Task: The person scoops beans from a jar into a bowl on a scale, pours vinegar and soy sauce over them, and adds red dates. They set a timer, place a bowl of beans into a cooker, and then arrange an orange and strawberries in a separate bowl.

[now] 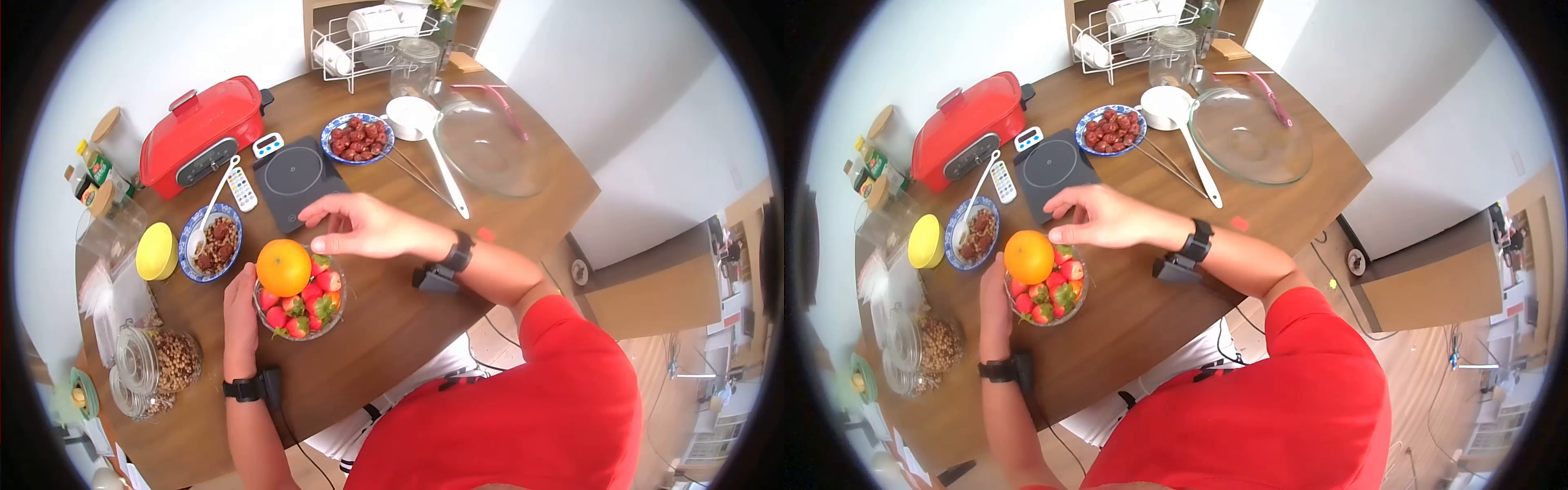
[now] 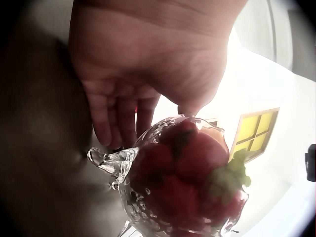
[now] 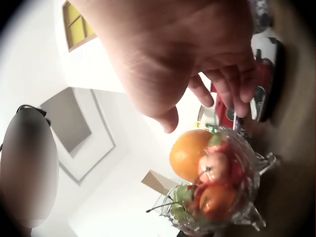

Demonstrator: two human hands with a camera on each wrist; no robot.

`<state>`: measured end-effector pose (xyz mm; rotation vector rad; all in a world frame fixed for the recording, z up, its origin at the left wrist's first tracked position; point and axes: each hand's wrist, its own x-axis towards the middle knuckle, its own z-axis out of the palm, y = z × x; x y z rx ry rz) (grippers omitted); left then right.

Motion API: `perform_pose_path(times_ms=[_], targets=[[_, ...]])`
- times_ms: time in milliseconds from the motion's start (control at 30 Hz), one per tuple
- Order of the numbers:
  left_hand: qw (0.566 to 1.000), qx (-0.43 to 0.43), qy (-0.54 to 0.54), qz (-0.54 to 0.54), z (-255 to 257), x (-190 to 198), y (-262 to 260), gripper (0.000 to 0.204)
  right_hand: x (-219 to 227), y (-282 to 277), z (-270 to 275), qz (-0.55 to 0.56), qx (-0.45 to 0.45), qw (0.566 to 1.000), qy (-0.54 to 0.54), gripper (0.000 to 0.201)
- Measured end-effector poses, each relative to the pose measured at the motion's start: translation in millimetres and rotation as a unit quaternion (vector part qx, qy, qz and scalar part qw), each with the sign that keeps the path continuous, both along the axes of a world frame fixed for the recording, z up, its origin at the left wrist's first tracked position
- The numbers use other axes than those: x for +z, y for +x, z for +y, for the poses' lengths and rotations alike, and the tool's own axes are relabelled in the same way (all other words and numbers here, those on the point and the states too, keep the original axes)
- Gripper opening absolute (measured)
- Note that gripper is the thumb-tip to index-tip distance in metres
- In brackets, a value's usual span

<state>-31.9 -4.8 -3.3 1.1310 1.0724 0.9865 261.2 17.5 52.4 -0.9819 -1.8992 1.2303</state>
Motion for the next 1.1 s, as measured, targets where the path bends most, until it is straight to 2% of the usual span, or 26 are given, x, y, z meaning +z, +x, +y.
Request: perform_pose_path(times_ms=[67, 133, 200, 267, 333, 400, 467, 500, 567, 600, 667, 733, 833, 900, 933, 967, 1000, 1067, 1100], targets=[[1.0, 0.01, 0.007, -0.021, -3.6, -1.6, 2.0, 0.049, 26.7, -1.2, 5.7, -0.06, 0.025, 0.997, 0.03, 0.062], [0.997, 0.026, 0.023, -0.062, -3.4, -9.2, 1.9, 0.052, 56.1, -11.0, 3.5, -0.137, 0.035, 0.983, 0.119, 0.065], [0.997, 0.027, 0.033, -0.067, -5.0, -11.5, -0.2, 0.054, 79.1, -24.6, -3.9, -0.148, 0.061, 0.975, 0.152, 0.065], [0.999, 0.006, 0.029, -0.045, -8.6, -2.7, 0.1, 0.054, 80.2, -33.9, -7.1, -0.156, 0.087, 0.966, 0.188, 0.066], [0.998, 0.009, 0.021, -0.065, -10.1, 1.3, 0.3, 0.05, 72.9, -43.3, -7.6, -0.158, 0.108, 0.94, 0.282, 0.064], [0.996, 0.017, 0.001, -0.083, -11.4, 0.2, 0.5, 0.047, 67.5, -45.3, -8.6, -0.156, 0.137, 0.942, 0.262, 0.065], [0.996, -0.004, 0.034, -0.085, -10.2, -3.7, -1.4, 0.045, 60.8, -45.0, -7.7, -0.187, 0.148, 0.938, 0.25, 0.066], [0.997, 0.022, 0.017, -0.076, -12.1, -4.5, -3.0, 0.045, 54.9, -46.4, -7.1, -0.154, 0.136, 0.944, 0.258, 0.06], [0.996, -0.012, 0.036, -0.076, -9.3, -3.3, -5.4, 0.047, 46.7, -46.9, -5.5, -0.165, 0.113, 0.946, 0.254, 0.061], [0.997, 0.009, 0.026, -0.068, -12.0, -1.8, -8.3, 0.047, 45.8, -48.8, -4.4, -0.176, 0.104, 0.948, 0.242, 0.062], [0.993, -0.023, 0.006, -0.12, -7.5, 0.9, -8.4, 0.049, 48.3, -51.7, -1.4, -0.181, 0.118, 0.946, 0.244, 0.063], [0.992, -0.021, 0.004, -0.12, -5.3, -1.1, -10.3, 0.049, 51.6, -51.1, 0.7, -0.195, 0.119, 0.942, 0.245, 0.065], [0.994, -0.018, -0.004, -0.112, -6.6, -1.9, -11.5, 0.049, 52.4, -51.7, 4.8, -0.193, 0.12, 0.951, 0.209, 0.065], [0.992, -0.018, 0.004, -0.126, -7.8, -0.9, -10.5, 0.049, 51.2, -52.9, 10.9, -0.126, 0.098, 0.972, 0.171, 0.056], [0.992, -0.016, 0.005, -0.129, -8.6, -2.9, -11.4, 0.049, 50.3, -53.8, 13.7, -0.128, 0.1, 0.972, 0.171, 0.056], [0.992, -0.014, 0.005, -0.128, -7.7, -5.3, -11.2, 0.05, 49.7, -53.4, 17.3, -0.044, 0.086, 0.994, 0.042, 0.053], [0.992, -0.013, 0.007, -0.129, -5.3, -7.1, -10.0, 0.05, 49.7, -51.8, 21.9, 0.039, 0.069, 0.993, -0.086, 0.05], [0.991, -0.015, 0.006, -0.132, -4.7, -8.8, -11.3, 0.05, 40.5, -47.0, 35.2, 0.029, 0.051, 0.997, -0.042, 0.051], [0.991, -0.014, -0.001, -0.13, -3.9, -8.8, -11.4, 0.051, 31.5, -44.1, 43.5, 0.115, 0.059, 0.979, -0.156, 0.051]])
